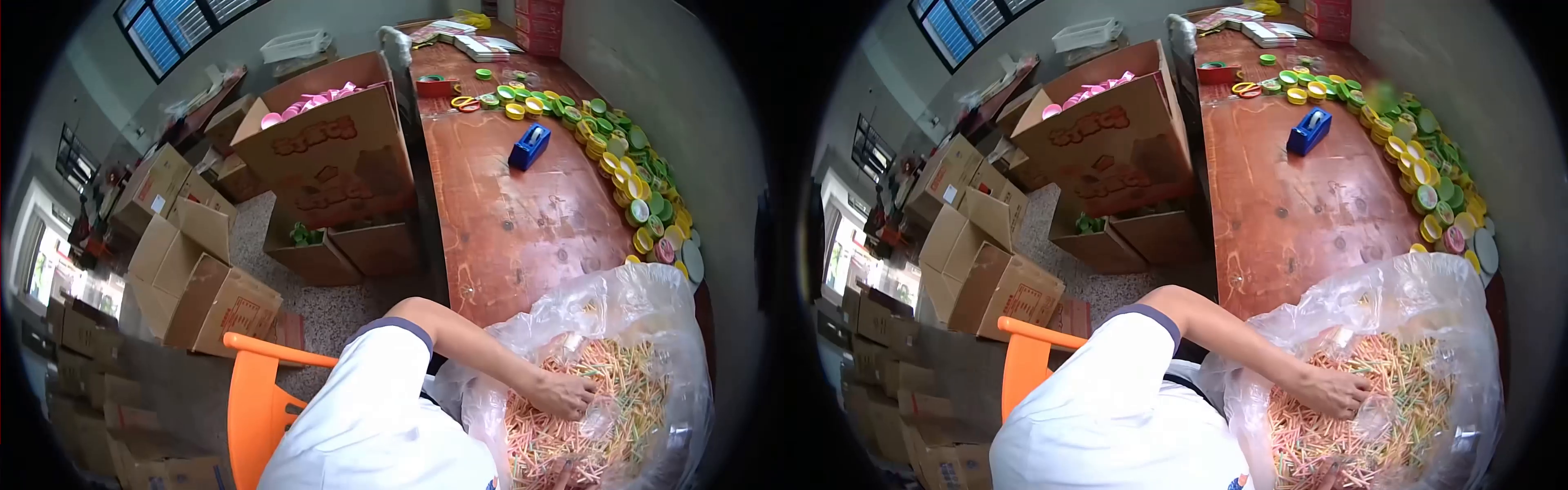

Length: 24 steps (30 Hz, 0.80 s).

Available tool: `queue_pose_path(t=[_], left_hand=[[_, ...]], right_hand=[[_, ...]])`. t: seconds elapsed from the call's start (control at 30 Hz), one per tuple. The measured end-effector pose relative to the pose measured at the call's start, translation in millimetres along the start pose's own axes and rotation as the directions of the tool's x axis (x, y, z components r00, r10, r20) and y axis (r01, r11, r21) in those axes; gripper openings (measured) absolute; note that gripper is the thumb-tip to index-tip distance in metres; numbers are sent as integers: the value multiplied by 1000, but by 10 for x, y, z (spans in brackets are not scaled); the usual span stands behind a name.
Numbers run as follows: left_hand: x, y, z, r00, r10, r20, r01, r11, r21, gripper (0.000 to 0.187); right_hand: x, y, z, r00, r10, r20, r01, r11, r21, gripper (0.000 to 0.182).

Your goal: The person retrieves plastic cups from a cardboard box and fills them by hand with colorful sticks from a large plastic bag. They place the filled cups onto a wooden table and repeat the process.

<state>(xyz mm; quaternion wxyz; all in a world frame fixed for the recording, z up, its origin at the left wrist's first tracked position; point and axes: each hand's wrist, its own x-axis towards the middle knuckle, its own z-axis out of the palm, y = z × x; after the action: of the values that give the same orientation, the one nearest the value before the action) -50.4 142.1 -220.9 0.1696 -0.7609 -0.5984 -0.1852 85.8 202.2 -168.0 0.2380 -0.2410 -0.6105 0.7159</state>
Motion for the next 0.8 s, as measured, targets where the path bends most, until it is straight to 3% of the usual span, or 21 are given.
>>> queue_pose_path(t=[0.03,0.17,0.2,0.27,0.3,0.33,0.4,0.43,0.5,0.53,0.6,0.67,0.7,0.73,0.8], left_hand=[[1,-9,-110,994,0,111,8,997,-75,11],[-127,54,-387,995,-100,20,101,992,-75,10],[-151,92,-444,986,-166,16,167,973,-160,13],[-182,142,-558,957,-288,28,282,903,-324,28],[-198,165,-659,949,-314,1,279,842,-462,41],[-175,208,-618,950,-313,-1,277,840,-467,41],[-113,259,-518,853,-498,-159,215,611,-762,49],[-92,217,-606,885,-466,-11,253,501,-828,72],[-45,393,-327,778,-592,-209,217,565,-796,65],[16,412,-683,777,-622,-96,250,446,-860,57],[86,607,-601,645,-741,185,135,-128,-983,45],[78,600,-273,672,-710,212,260,-42,-965,32],[91,600,-341,693,-677,250,292,-54,-955,30],[77,489,-497,713,-645,277,321,-52,-946,29],[231,453,-876,645,-595,480,247,-433,-867,33]], right_hand=[[75,-18,13,1000,17,13,-17,1000,13,78],[312,-88,6,996,85,23,-86,994,74,77],[333,-100,0,994,107,14,-108,990,95,77],[361,-147,-8,989,146,-3,-144,979,143,77],[361,-156,-6,985,172,-4,-169,972,163,77],[343,-158,-18,979,202,-7,-198,963,183,77],[320,-163,-7,967,254,-10,-245,942,230,77],[284,-163,-16,959,284,-12,-272,929,250,77],[175,-170,-90,939,340,-46,-311,901,303,76],[101,-179,-161,928,364,-83,-317,886,340,76],[-206,-208,-437,883,416,-220,-293,852,434,76],[-634,-315,-760,800,447,-401,-194,824,532,76],[-727,-449,-601,948,237,-214,-135,904,406,74],[-630,-581,-307,999,39,25,-44,963,265,73],[-621,-489,-174,992,-71,-104,90,978,188,72]])
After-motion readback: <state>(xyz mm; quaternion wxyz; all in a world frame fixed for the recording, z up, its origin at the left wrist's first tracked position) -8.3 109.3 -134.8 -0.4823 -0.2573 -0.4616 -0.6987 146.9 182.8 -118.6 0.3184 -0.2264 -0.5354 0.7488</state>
